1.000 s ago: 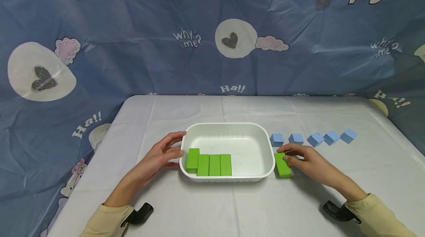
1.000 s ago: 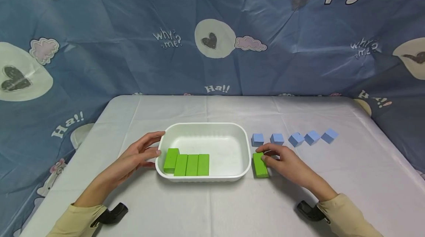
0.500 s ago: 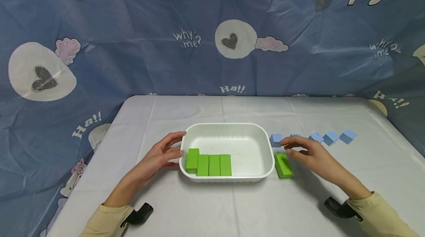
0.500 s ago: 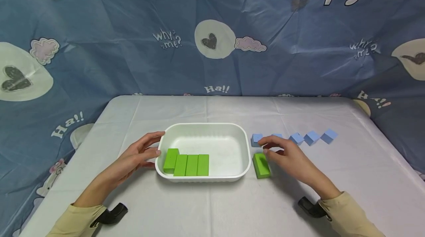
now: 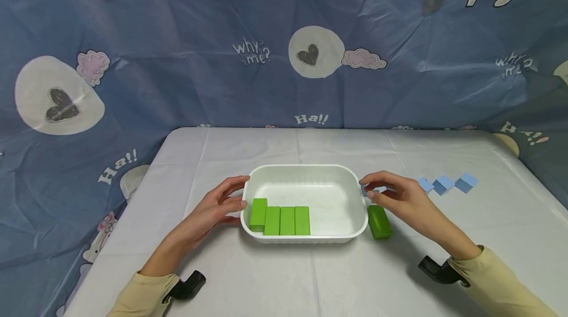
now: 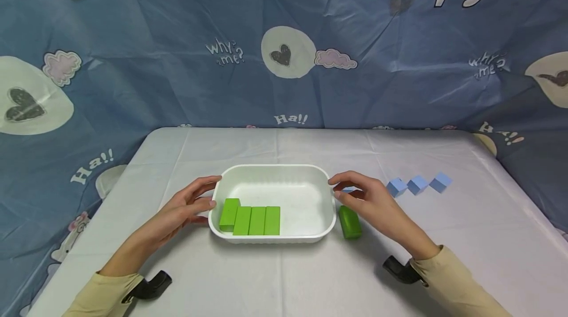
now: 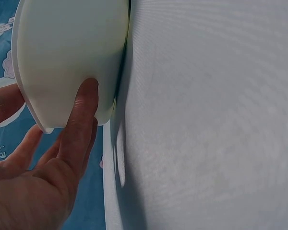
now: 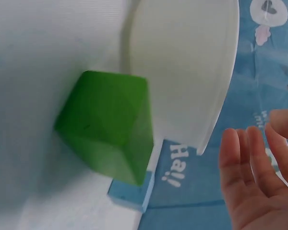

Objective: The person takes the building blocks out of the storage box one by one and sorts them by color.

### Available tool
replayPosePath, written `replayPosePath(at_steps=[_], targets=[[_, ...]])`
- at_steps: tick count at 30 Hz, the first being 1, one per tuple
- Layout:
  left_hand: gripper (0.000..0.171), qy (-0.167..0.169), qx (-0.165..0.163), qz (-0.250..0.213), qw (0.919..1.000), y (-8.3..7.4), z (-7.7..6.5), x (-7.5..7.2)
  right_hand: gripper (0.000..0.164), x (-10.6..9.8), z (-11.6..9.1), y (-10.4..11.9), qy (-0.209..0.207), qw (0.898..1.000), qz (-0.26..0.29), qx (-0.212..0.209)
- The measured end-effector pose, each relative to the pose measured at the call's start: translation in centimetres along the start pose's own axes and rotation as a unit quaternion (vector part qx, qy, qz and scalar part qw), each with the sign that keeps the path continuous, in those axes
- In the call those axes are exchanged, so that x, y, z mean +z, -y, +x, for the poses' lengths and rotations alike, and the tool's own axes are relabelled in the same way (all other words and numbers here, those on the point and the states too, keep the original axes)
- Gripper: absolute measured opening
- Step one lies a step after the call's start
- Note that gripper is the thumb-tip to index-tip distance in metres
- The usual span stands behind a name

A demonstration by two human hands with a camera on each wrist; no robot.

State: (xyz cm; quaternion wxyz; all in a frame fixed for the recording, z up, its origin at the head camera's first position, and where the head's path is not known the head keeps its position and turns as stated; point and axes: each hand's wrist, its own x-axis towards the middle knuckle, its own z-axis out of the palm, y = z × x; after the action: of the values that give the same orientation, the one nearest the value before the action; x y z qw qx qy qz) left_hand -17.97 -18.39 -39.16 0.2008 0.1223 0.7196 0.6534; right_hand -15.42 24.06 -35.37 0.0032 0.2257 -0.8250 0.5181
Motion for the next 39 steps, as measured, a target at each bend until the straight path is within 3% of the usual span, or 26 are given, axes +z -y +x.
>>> replayPosePath(at_steps=[7,14,21,39], targets=[[0.059,-0.003,-0.003,-0.002,1.0,-0.1,0.0,0.0,0.025,1.2,1.1,0.7,0.041,0.998,0.05,-0.003],[0.059,-0.002,0.003,-0.002,1.0,-0.1,0.0,0.0,0.024,2.8,2.1,1.3,0.102,0.995,0.016,0.009],[0.058,-0.001,0.004,-0.003,1.0,0.0,0.0,0.0,0.031,4.3,2.9,1.4,0.163,0.986,0.02,0.016],[0.059,-0.006,-0.005,0.002,1.0,0.1,0.1,0.0,0.038,7.9,5.4,0.8,0.252,0.967,-0.016,0.024]])
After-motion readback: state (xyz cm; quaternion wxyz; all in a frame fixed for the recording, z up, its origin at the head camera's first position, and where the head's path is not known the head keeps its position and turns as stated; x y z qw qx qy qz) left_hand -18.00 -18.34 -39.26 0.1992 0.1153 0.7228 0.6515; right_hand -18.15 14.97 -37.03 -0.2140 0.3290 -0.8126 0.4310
